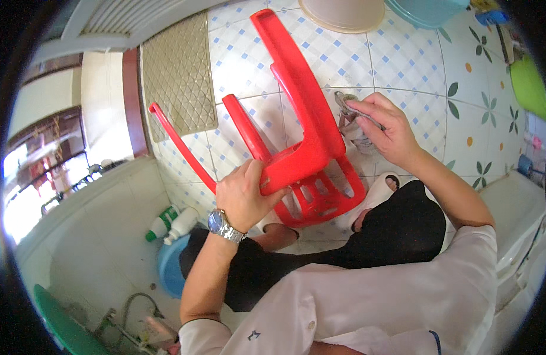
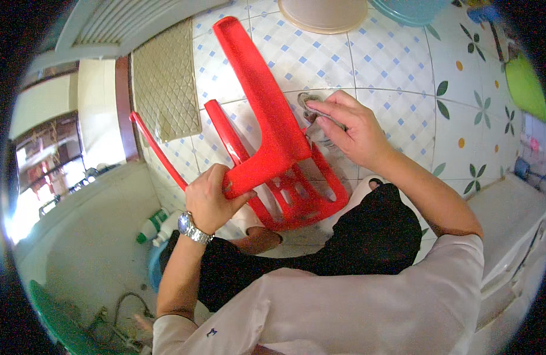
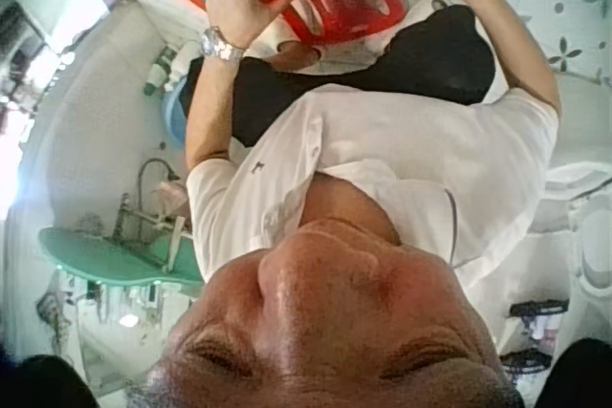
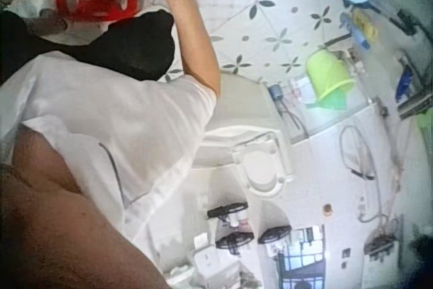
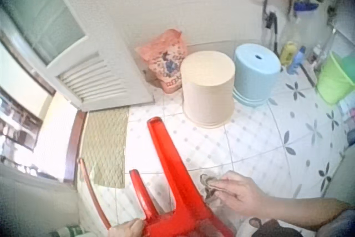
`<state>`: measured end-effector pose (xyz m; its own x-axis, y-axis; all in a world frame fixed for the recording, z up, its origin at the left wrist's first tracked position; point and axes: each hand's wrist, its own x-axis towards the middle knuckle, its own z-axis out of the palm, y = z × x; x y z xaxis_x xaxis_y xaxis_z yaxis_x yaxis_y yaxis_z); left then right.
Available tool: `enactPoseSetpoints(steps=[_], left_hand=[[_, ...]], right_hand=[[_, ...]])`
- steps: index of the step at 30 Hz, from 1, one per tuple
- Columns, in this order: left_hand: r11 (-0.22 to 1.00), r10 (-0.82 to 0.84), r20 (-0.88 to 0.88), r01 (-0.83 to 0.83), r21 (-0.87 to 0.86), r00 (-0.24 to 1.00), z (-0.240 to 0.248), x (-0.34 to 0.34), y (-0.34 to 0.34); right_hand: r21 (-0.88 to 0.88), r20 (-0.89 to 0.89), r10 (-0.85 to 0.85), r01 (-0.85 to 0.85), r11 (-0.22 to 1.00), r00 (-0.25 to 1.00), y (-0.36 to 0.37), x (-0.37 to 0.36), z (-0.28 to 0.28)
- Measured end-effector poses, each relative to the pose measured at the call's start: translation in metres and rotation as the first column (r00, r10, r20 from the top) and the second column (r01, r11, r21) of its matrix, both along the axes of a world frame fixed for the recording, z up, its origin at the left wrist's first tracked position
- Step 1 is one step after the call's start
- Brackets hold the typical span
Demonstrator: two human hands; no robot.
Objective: The person cleans a plastic stool with a cloth, rotating it by hand while wiping down its legs, underside, and seat.
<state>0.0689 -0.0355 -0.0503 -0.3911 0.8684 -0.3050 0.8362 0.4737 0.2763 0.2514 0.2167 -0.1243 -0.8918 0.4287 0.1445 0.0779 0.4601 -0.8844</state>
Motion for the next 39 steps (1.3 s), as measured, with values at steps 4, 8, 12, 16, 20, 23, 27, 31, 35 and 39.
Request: enactPoseSetpoints(steps=[4,8,12,16,20,23,27,31,35,39], left_hand=[[0.998,0.011,0.006,-0.011,0.059,1.000,0.000,0.005,-0.002],[0.995,-0.018,0.022,0.016,0.096,1.000,0.002,0.010,0.011],[0.989,-0.094,-0.044,0.098,0.111,0.995,0.005,0.025,0.041],[0.997,-0.003,-0.057,0.007,0.074,0.998,-0.008,0.030,0.054],[0.992,0.008,-0.087,0.004,0.130,0.996,-0.017,0.017,0.055],[0.994,0.020,-0.047,-0.015,0.111,0.999,-0.017,0.022,0.057],[0.995,0.031,-0.019,-0.029,0.097,0.999,-0.015,0.020,0.054],[0.990,-0.024,-0.033,0.028,0.135,0.999,-0.021,0.014,0.057],[0.981,-0.014,-0.062,0.026,0.193,0.998,-0.021,0.017,0.055],[0.989,0.025,-0.094,-0.011,0.149,0.995,-0.017,0.011,0.046]], right_hand=[[-0.103,0.043,-0.022,0.027,0.994,0.999,0.008,0.010,-0.004],[-0.418,0.012,-0.062,0.062,0.906,0.998,0.010,0.016,-0.010],[-0.534,-0.012,0.083,-0.076,0.842,0.996,-0.001,-0.016,0.028],[0.174,-0.265,0.092,-0.046,0.984,0.960,-0.013,-0.075,0.027],[0.367,-0.236,0.226,-0.129,0.921,0.945,-0.037,-0.075,0.016],[0.441,-0.171,0.337,-0.234,0.866,0.926,-0.030,-0.053,0.019],[0.413,-0.258,0.314,-0.189,0.891,0.914,-0.026,-0.065,0.015],[0.487,-0.287,0.225,-0.060,0.871,0.931,-0.011,-0.110,0.003],[0.424,-0.349,0.090,0.072,0.903,0.933,0.024,-0.189,0.004],[0.362,-0.167,0.082,-0.016,0.932,0.983,-0.001,-0.178,0.008]])
